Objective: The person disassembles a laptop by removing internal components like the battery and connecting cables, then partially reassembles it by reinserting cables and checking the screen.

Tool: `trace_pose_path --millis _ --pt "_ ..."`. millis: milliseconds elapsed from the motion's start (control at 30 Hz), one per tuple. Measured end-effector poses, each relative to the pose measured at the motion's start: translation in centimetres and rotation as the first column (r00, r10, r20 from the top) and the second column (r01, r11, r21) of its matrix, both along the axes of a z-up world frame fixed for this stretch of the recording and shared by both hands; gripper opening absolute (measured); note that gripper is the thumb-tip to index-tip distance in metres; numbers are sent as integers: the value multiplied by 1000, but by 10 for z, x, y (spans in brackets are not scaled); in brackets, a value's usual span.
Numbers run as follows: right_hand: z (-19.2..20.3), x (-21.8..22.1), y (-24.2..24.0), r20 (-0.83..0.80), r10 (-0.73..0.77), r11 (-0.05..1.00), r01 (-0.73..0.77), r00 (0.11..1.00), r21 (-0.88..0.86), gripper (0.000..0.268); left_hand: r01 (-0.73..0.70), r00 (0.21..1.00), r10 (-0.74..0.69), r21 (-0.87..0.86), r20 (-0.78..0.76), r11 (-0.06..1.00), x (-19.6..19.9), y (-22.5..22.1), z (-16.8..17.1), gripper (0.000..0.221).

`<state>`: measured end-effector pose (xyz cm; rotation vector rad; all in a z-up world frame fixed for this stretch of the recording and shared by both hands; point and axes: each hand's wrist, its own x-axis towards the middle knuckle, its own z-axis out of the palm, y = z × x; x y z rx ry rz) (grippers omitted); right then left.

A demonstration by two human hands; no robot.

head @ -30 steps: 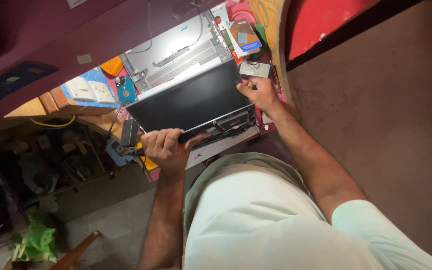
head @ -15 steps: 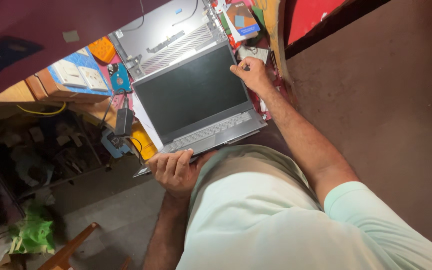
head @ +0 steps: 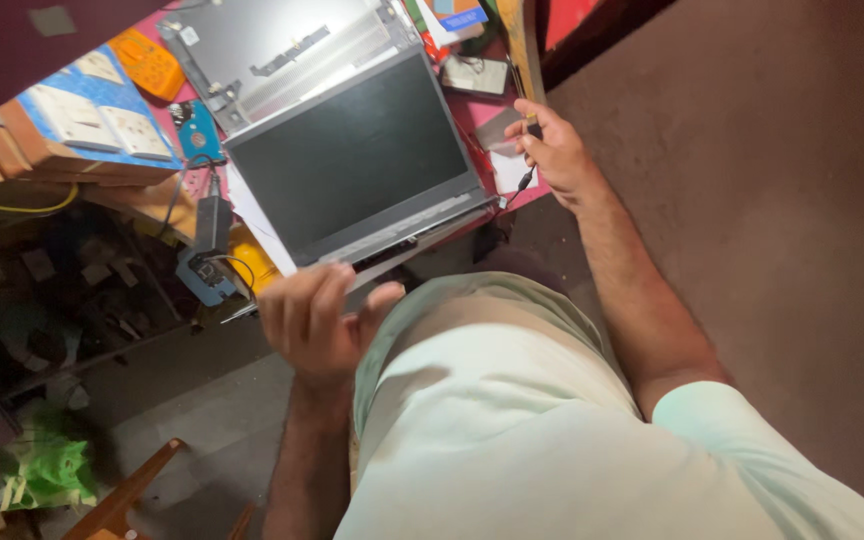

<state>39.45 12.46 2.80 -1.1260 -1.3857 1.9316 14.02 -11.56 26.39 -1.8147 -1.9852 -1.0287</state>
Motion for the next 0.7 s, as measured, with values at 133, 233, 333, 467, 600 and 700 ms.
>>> trace_pose_path --millis 133,233,333,467,600,700 --pt "13 42 -31 -85 -73 988 61 994 -140 34 420 889 -420 37 183 907 28 8 -1 27" --pt "-4 63 -55 -29 -138 971 129 990 -203 23 642 700 -530 -97 479 761 55 31 -18 22" --pt "-31 76 -81 9 -117 985 117 993 -125 18 621 780 -566 -443 267 647 86 65 -47 19" --pt "-44 69 -96 17 -103 995 103 995 -6 16 245 692 -594 -641 -410 728 119 111 -89 31" --pt "-37 49 -101 105 -167 985 170 980 -28 14 153 719 -459 -525 -522 837 133 124 -132 32" --pt "-32 37 -100 59 -184 982 186 981 -35 14 68 679 -517 -656 -522 751 134 129 -158 22"
